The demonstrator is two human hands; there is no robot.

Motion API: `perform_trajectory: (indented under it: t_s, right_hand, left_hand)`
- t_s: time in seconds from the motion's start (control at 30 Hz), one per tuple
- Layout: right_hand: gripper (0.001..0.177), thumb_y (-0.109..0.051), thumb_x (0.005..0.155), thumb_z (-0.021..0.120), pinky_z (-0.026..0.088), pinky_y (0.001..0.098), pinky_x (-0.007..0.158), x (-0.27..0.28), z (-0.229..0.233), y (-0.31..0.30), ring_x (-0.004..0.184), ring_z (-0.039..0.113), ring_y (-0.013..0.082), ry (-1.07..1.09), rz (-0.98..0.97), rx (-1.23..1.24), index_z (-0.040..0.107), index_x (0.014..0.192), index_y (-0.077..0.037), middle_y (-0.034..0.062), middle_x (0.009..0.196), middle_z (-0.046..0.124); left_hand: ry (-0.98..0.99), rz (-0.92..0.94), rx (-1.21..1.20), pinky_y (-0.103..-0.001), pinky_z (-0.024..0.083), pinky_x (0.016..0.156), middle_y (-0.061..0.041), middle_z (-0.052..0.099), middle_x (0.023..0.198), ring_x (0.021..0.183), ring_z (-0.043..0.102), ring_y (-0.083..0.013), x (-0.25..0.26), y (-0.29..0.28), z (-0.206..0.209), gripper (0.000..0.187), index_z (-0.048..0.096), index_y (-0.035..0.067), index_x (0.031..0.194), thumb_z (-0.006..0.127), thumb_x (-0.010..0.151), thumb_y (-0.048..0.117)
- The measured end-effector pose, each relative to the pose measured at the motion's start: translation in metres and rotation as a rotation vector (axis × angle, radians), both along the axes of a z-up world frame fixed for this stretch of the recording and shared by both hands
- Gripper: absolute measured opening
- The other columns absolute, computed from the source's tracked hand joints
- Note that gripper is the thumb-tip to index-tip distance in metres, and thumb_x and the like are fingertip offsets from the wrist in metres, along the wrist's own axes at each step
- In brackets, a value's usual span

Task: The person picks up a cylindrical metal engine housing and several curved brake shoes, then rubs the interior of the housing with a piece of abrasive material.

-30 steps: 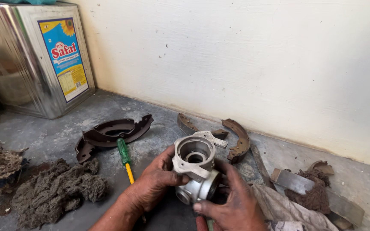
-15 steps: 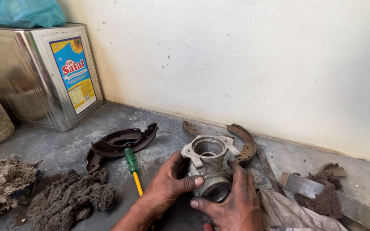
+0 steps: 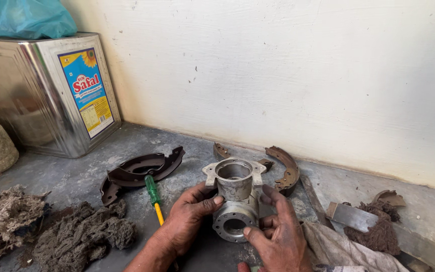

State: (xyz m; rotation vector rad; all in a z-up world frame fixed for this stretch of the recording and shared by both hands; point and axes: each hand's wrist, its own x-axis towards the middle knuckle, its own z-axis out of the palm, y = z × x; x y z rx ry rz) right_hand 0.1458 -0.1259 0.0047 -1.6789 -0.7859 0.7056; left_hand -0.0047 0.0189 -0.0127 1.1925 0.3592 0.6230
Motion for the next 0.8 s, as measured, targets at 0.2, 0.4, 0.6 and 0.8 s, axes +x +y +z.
perform_trajectory:
  t_s: [0.2,0.4,0.6,0.8]
  right_hand:
    - [0.108,-0.002,0.072,0.082,0.068,0.0416,0.070,0.002,-0.001,-0.001,0.082,0.078,0.0286,-0.019,0.047,0.083,0.021,0.161,-0.011,0.0189,0.161,0.039]
    - [0.112,-0.005,0.068,0.082,0.066,0.0389,0.071,0.009,-0.010,0.001,0.076,0.080,0.0282,0.046,-0.027,0.078,0.018,0.160,-0.009,0.0183,0.163,0.036]
    - [0.096,-0.011,0.076,0.087,0.070,0.0504,0.074,0.015,-0.010,0.000,0.084,0.082,0.0367,0.116,-0.028,-0.015,0.033,0.155,-0.002,0.0268,0.154,0.045]
    - [0.065,-0.013,0.074,0.088,0.067,0.0439,0.077,0.016,-0.013,0.003,0.084,0.075,0.0263,0.082,-0.069,-0.023,0.059,0.131,0.003,0.0242,0.113,0.067]
  left_hand:
    - [0.075,0.056,-0.163,-0.035,0.049,0.108,-0.016,0.072,0.133,0.122,0.066,-0.0233,0.001,0.002,0.000,0.055,0.056,-0.003,0.140,0.065,0.091,0.018]
    - [0.031,-0.004,-0.154,-0.036,0.052,0.106,-0.020,0.072,0.131,0.120,0.067,-0.0257,0.001,-0.001,0.006,0.054,0.055,-0.006,0.141,0.061,0.094,0.020]
    - [0.081,0.037,-0.105,-0.035,0.055,0.102,-0.017,0.075,0.123,0.113,0.069,-0.0223,0.003,0.000,0.006,0.047,0.062,-0.003,0.135,0.061,0.095,0.021]
    - [0.071,0.222,-0.116,-0.035,0.059,0.086,-0.013,0.077,0.104,0.093,0.072,-0.0205,0.008,0.004,-0.002,0.034,0.069,-0.003,0.121,0.064,0.093,0.016]
